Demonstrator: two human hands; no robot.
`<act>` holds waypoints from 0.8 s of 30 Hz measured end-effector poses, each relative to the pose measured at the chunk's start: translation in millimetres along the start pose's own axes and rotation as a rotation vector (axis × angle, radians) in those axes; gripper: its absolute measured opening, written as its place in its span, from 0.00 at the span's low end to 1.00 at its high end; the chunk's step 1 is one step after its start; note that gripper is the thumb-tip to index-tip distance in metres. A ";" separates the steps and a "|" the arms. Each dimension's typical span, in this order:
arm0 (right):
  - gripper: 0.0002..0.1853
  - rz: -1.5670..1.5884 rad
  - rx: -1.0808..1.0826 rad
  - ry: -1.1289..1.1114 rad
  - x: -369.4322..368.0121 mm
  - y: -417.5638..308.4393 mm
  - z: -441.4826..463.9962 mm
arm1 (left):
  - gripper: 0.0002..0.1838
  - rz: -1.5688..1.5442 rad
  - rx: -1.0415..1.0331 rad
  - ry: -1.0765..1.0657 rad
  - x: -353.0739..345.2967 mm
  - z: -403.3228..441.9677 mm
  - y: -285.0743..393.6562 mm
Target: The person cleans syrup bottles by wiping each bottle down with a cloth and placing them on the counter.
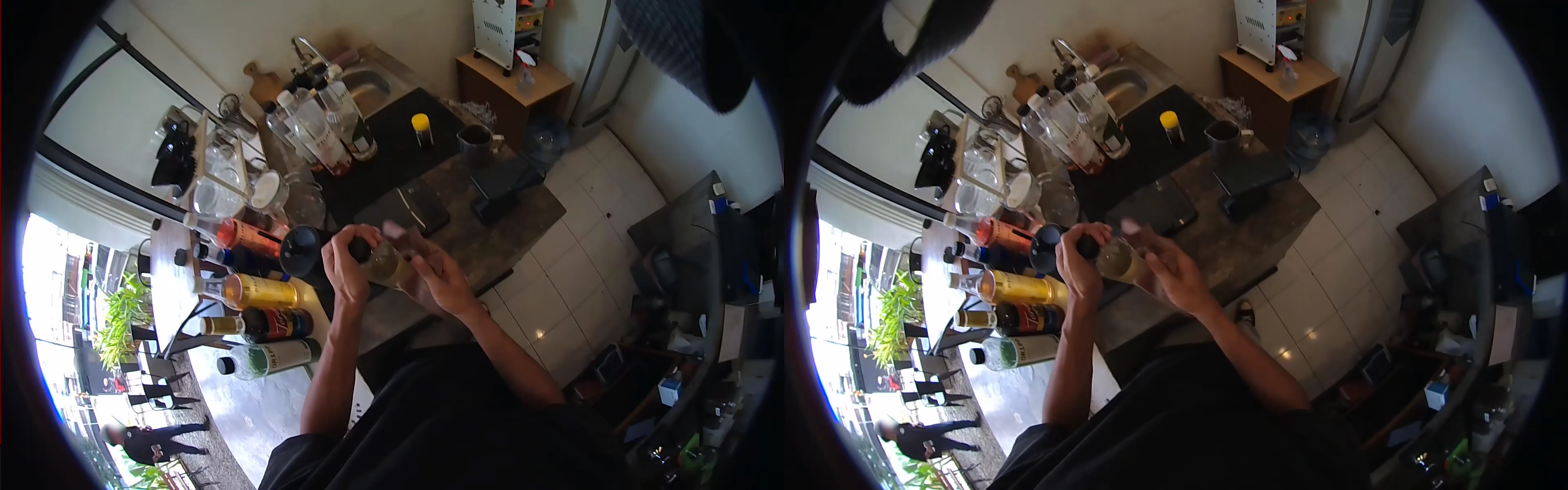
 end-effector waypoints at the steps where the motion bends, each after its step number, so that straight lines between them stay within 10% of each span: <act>1: 0.23 0.055 0.040 -0.009 -5.7 -19.9 1.5 | 0.19 -0.007 -0.016 -0.047 -0.7 0.8 1.2; 10: 0.47 -0.476 0.556 0.017 -40.3 -6.7 9.2 | 0.08 0.099 0.012 -0.149 -1.9 0.8 8.4; 22: 0.44 -0.457 -0.009 -0.254 -0.5 14.6 -11.7 | 0.11 -0.163 0.119 -0.533 24.8 30.6 -3.7; 24: 0.42 -0.438 -0.018 -0.267 2.9 8.1 -12.3 | 0.30 -0.087 0.161 -0.526 21.2 31.1 1.4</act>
Point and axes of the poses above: each hand's wrist, its own z-axis towards the middle knuckle, its own x-axis out of the back of the hand, y = z × x, the point moved 1 cm from there along z, towards the middle knuckle, and after that the axes turned 8 degrees about -z, right-handed, at the moved point
